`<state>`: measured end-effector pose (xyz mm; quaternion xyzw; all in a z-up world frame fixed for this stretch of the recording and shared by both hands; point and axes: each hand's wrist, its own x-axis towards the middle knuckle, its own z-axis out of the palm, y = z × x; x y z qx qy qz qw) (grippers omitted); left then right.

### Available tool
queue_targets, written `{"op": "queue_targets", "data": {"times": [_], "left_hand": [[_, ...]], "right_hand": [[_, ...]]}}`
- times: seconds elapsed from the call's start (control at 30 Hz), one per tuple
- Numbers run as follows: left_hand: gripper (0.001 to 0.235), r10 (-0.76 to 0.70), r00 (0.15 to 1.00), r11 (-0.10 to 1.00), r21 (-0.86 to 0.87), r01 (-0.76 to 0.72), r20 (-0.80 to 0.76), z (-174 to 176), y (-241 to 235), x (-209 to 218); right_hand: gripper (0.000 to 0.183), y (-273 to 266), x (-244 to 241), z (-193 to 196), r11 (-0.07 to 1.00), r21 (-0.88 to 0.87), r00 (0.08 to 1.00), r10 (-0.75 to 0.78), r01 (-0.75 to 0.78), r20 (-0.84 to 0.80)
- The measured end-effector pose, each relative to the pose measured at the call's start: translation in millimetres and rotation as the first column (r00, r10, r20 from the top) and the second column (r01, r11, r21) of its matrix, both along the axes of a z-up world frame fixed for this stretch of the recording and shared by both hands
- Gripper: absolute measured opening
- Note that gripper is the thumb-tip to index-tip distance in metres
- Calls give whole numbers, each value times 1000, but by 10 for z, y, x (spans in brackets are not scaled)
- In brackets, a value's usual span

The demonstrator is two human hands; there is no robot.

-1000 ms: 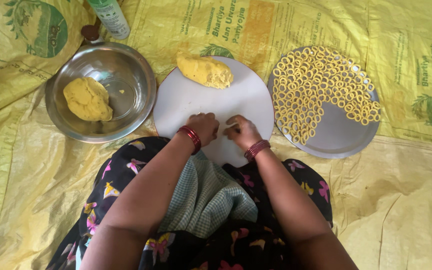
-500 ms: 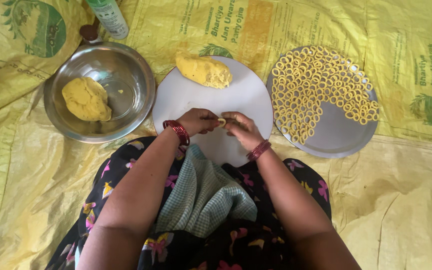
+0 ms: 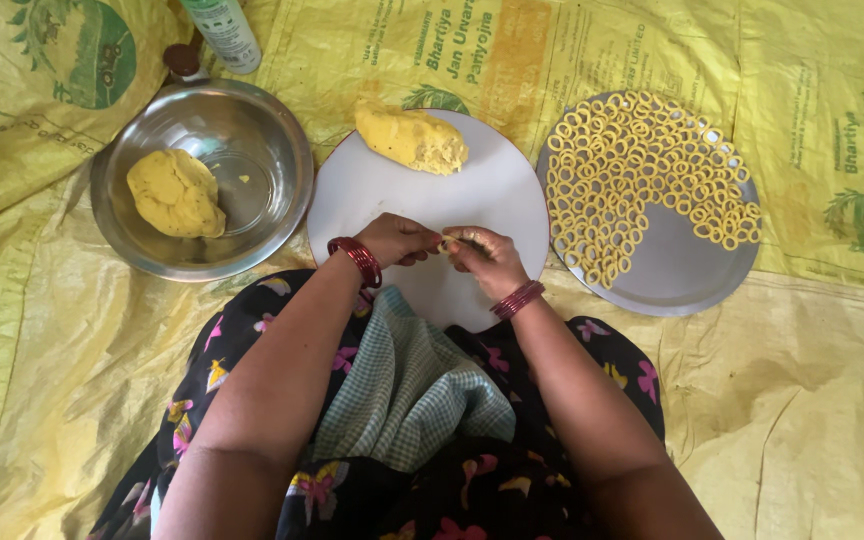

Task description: The person sits on the floor and repeatedly pinches small pieces of yellow dough, rolls them into thin strips, and joins the ends to form rings. The finished rings are placed on a metal tray to the right.

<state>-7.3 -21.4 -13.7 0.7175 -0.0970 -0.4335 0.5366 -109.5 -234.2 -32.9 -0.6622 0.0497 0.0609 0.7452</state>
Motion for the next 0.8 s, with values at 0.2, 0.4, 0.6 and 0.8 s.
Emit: {"op": "queue_targets", "data": {"times": [0.2, 0.4, 0.6, 0.8], "left_hand": [[41, -48, 998, 999, 20, 48, 28, 90, -21, -29], [46, 46, 996, 999, 16, -45, -75, 36, -32, 8], [37, 100, 970, 975, -171, -140, -221, -24, -32, 23], [33, 127, 945, 961, -200, -193, -301, 51, -34, -8]], "right_hand": [[29, 1, -1, -15, 999, -3, 999, 35, -35, 30], [34, -50, 17, -47, 994, 98, 999, 44, -41, -28], [45, -58, 51, 6, 978, 209, 993, 0, 25, -121], [49, -61, 36, 47, 970, 230, 993, -55, 79, -109]]}}
